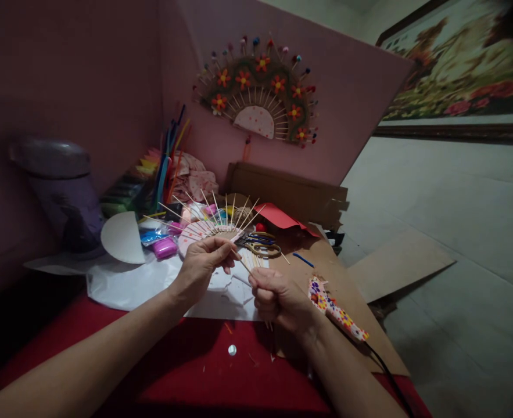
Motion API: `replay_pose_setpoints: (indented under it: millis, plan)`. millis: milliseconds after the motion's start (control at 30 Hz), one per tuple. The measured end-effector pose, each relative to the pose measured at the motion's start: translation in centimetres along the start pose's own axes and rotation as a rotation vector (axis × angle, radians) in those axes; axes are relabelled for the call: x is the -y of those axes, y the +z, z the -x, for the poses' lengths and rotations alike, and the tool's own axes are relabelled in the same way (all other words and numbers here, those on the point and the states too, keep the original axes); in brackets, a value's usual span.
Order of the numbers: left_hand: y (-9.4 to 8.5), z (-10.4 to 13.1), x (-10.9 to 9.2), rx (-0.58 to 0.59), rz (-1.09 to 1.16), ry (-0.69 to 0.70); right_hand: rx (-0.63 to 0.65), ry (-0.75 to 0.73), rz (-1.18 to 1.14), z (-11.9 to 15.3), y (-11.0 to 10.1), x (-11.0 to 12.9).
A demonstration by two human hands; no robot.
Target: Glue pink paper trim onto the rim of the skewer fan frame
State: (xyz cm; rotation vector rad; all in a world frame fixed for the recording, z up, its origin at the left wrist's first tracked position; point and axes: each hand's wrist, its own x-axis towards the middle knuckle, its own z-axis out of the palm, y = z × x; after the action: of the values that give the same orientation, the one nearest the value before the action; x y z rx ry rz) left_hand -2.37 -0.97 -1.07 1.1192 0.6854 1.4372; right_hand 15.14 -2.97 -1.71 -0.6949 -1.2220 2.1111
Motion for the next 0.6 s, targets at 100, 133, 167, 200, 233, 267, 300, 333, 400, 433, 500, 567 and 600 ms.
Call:
replay_pose_setpoints:
  millis: [100, 133, 167, 200, 233, 267, 300, 333, 400, 433, 500, 567, 600]
  plan:
    - [0.1, 0.0, -0.2, -0.023, 0.014, 0.006, 0.009, -0.002, 0.025, -0.2, 0.3, 0.0]
    - [0.1, 0.1, -0.2, -0.041, 0.009, 0.016, -0.016, -0.018, 0.068, -0.4, 0.5, -0.1]
    - [0.1, 0.1, -0.3, -0.065, 0.001, 0.028, -0.062, -0.053, 0.142, -0.5, 0.6, -0.2]
    - [0.1, 0.1, -0.3, -0.09, -0.008, 0.037, -0.135, -0.115, 0.254, -0.6, 0.9, -0.3]
    - [0.1, 0.1, -0.2, -0.116, -0.018, 0.042, -0.228, -0.203, 0.41, -0.6, 1.1, -0.4]
    - [0.1, 0.1, -0.2, -0.14, -0.026, 0.04, -0.336, -0.311, 0.607, -0.7, 1.3, -0.6]
    - [0.1, 0.1, -0.1, -0.162, -0.03, 0.03, -0.444, -0.417, 0.832, -0.6, 1.5, -0.7]
    - [0.1, 0.1, 0.0, -0.186, -0.032, 0.014, -0.535, -0.509, 1.069, -0.6, 1.7, -0.9]
    - [0.2, 0.0, 0.1, -0.229, -0.035, -0.03, -0.65, -0.639, 1.523, -0.5, 1.9, -1.3]
    - [0.2, 0.0, 0.2, -0.246, -0.036, -0.053, -0.678, -0.68, 1.716, -0.4, 1.9, -1.5]
    - [0.3, -0.1, 0.2, -0.276, -0.023, -0.096, -0.71, -0.738, 2.005, -0.3, 1.9, -1.8]
    - [0.5, -0.1, 0.2, -0.29, 0.01, -0.136, -0.742, -0.771, 2.173, -0.4, 1.8, -1.9]
    - [0.7, -0.2, 0.1, -0.296, 0.03, -0.158, -0.754, -0.783, 2.221, -0.4, 1.8, -2.0]
